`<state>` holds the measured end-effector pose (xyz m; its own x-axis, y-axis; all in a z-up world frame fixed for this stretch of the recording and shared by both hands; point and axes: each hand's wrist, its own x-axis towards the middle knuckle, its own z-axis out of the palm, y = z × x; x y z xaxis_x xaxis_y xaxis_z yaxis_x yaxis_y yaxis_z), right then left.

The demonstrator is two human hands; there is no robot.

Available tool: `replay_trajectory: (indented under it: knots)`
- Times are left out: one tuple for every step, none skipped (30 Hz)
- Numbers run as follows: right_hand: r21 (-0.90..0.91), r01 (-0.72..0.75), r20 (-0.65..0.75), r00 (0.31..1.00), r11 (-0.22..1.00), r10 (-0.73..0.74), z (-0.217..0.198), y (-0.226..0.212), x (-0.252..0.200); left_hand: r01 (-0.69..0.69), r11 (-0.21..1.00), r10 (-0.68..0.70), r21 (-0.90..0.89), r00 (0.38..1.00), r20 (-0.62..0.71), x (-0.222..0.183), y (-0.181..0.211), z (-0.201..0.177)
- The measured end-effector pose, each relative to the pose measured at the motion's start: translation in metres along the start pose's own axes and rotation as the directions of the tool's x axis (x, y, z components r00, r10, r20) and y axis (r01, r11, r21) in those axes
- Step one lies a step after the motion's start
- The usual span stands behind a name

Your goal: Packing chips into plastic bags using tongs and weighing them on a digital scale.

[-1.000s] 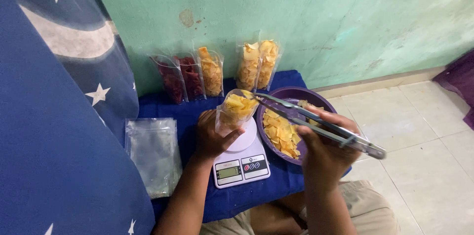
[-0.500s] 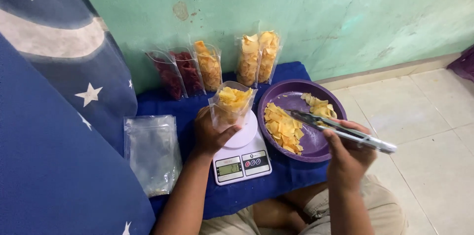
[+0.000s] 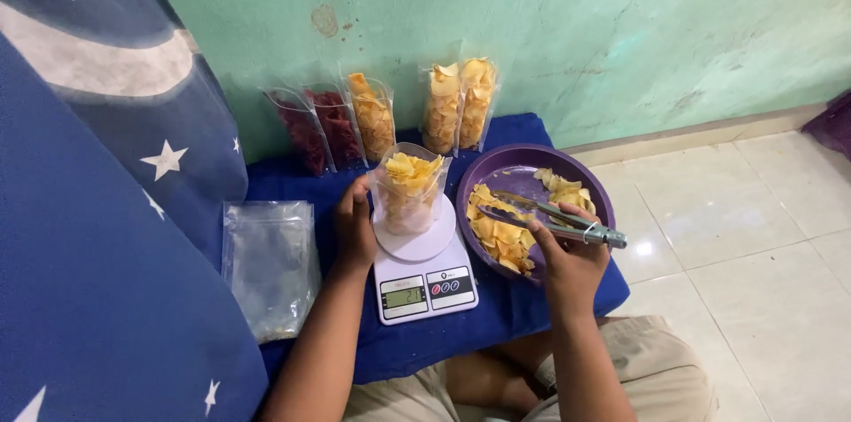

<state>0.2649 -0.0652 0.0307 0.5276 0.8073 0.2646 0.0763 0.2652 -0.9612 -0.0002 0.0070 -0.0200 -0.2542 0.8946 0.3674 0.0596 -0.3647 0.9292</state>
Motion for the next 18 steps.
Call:
replay_trajectory:
  knots:
    - [0.0, 0.004, 0.005, 1.0, 1.0, -0.004, -0.001, 0.003, 0.002, -0.002, 1.0, 0.002, -0.002, 1.0, -0.006, -0.001, 0.0, 0.001]
    - [0.022, -0.041, 0.008, 0.999, 0.999, 0.04, -0.002, 0.005, 0.005, 0.027, 0.999, -0.027, -0.037, 1.0, -0.008, -0.001, 0.0, 0.002]
    - [0.044, -0.082, 0.009, 0.997, 0.996, 0.082, -0.003, 0.007, 0.008, 0.052, 0.996, -0.053, -0.074, 0.999, -0.007, 0.0, 0.0, 0.003]
    - [0.046, -0.076, 0.01, 0.997, 0.996, 0.075, -0.003, 0.012, 0.011, 0.047, 0.996, -0.048, -0.078, 0.999, -0.009, 0.001, 0.002, 0.003]
    - [0.101, -0.123, 0.021, 0.992, 0.987, 0.122, -0.004, 0.016, 0.014, 0.071, 0.996, -0.072, -0.062, 0.997, -0.011, 0.001, 0.004, 0.003]
    - [0.156, -0.171, 0.035, 0.985, 0.973, 0.168, -0.005, 0.021, 0.016, 0.095, 0.994, -0.096, -0.047, 0.995, -0.013, 0.002, 0.005, 0.004]
    - [0.156, -0.166, 0.031, 0.986, 0.974, 0.164, -0.006, 0.022, 0.016, 0.092, 0.995, -0.092, -0.05, 0.996, -0.009, 0.001, 0.008, 0.007]
    - [0.17, -0.22, 0.043, 0.975, 0.961, 0.216, -0.007, 0.023, 0.015, 0.105, 0.994, -0.106, -0.03, 0.994, -0.024, 0.001, 0.01, 0.009]
    - [0.184, -0.273, 0.058, 0.962, 0.944, 0.266, -0.007, 0.025, 0.015, 0.116, 0.993, -0.117, -0.01, 0.992, -0.04, 0.001, 0.013, 0.011]
    - [0.187, -0.268, 0.054, 0.964, 0.945, 0.262, -0.006, 0.024, 0.017, 0.112, 0.994, -0.112, -0.012, 0.993, -0.037, 0.003, 0.012, 0.012]
    - [0.187, -0.288, 0.082, 0.957, 0.939, 0.277, -0.007, 0.023, 0.017, 0.126, 0.992, -0.127, -0.011, 0.991, -0.045, 0.002, 0.011, 0.012]
    - [0.187, -0.308, 0.109, 0.95, 0.933, 0.292, -0.007, 0.021, 0.017, 0.141, 0.99, -0.141, -0.01, 0.989, -0.052, 0.001, 0.01, 0.012]
    - [0.188, -0.304, 0.111, 0.952, 0.934, 0.287, -0.007, 0.021, 0.018, 0.137, 0.991, -0.137, -0.012, 0.989, -0.054, 0.001, 0.004, 0.012]
    - [0.176, -0.316, 0.126, 0.947, 0.932, 0.297, -0.007, 0.02, 0.02, 0.141, 0.99, -0.142, -0.014, 0.988, -0.062, 0.001, -0.001, 0.011]
    - [0.164, -0.331, 0.14, 0.94, 0.929, 0.31, -0.008, 0.019, 0.02, 0.149, 0.989, -0.15, -0.013, 0.986, -0.069, 0.001, -0.006, 0.009]
    - [0.165, -0.33, 0.14, 0.941, 0.929, 0.309, -0.008, 0.019, 0.02, 0.148, 0.989, -0.149, -0.014, 0.986, -0.069, 0.0, -0.011, 0.007]
    - [0.154, -0.343, 0.159, 0.934, 0.926, 0.32, -0.008, 0.019, 0.021, 0.143, 0.99, -0.143, 0.0, 0.988, -0.064, 0.0, -0.016, 0.006]
    - [0.142, -0.357, 0.178, 0.927, 0.923, 0.33, -0.008, 0.019, 0.022, 0.139, 0.99, -0.138, 0.014, 0.989, -0.058, 0.0, -0.022, 0.005]
